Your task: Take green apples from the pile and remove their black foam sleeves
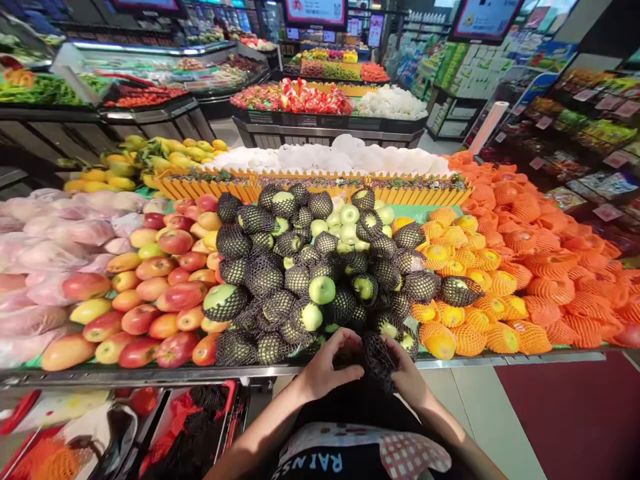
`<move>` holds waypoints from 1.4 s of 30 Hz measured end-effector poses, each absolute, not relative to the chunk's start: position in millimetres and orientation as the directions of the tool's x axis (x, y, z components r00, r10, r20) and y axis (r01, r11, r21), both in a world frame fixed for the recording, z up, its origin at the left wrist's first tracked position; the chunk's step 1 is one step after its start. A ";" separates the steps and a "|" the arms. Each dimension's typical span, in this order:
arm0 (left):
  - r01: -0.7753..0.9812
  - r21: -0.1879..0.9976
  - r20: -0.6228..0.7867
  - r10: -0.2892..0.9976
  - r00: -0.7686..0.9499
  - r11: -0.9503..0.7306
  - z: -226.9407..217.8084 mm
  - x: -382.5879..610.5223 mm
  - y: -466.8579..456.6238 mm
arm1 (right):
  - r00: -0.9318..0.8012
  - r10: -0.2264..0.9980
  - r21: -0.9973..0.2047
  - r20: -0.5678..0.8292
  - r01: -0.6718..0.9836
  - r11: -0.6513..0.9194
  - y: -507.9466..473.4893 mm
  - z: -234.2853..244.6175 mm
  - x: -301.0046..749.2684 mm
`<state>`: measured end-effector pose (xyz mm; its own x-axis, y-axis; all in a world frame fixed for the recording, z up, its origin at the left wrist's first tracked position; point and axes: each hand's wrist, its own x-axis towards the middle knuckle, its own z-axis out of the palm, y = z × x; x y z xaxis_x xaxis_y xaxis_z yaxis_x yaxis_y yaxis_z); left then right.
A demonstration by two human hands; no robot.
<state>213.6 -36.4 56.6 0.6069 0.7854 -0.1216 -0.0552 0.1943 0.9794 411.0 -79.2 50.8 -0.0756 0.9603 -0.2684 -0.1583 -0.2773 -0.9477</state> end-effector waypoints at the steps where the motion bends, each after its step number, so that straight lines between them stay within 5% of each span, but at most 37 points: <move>1: -0.012 0.978 -0.161 0.781 0.603 0.210 55.6 215.6 -37.5 | -0.108 0.961 -0.953 -0.253 -0.141 -0.267 -76.5 50.8 413.7; 6: 0.059 0.962 -0.251 0.783 0.569 0.266 42.2 209.8 -49.5 | -0.152 0.968 -0.977 -0.199 -0.047 -0.208 -63.5 54.3 422.7; 14: -0.485 0.849 0.027 0.898 0.439 0.212 20.1 200.6 -53.6 | -0.530 0.819 -0.748 -0.221 -0.447 -0.491 -63.6 58.7 424.8; 19: -0.567 0.767 0.017 0.873 0.487 0.301 29.0 201.8 -55.3 | -0.622 0.689 -0.817 -0.372 -0.134 -0.561 -51.5 54.3 418.1; 23: -0.689 0.608 -0.073 0.891 0.447 0.395 36.6 189.1 -53.9 | -0.809 0.481 -0.885 -0.337 0.097 -0.456 -40.8 54.8 404.6; 26: -0.584 0.730 -0.110 0.905 0.412 0.355 39.3 171.5 -43.1 | -0.730 0.628 -0.910 -0.270 -0.020 -0.415 -38.3 54.2 392.7; 29: -0.320 0.883 -0.152 0.854 0.498 0.344 42.8 153.0 -26.3 | -0.531 0.827 -0.895 -0.186 -0.256 -0.365 -37.3 56.6 381.4; 33: 0.042 0.937 -0.291 0.707 0.645 0.347 48.5 135.9 -5.7 | -0.331 0.927 -0.787 -0.177 -0.518 -0.335 -34.8 65.6 362.6; 42: -0.123 0.909 -0.202 0.681 0.704 0.397 68.2 105.4 30.4 | -0.352 0.903 -0.752 -0.248 -0.517 -0.408 -33.8 62.7 299.8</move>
<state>105.4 30.4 68.2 0.7039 0.6809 -0.2024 -0.1229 0.3974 0.9094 299.8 -33.8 62.7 -0.3521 0.9025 -0.2478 -0.5175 -0.4084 -0.7520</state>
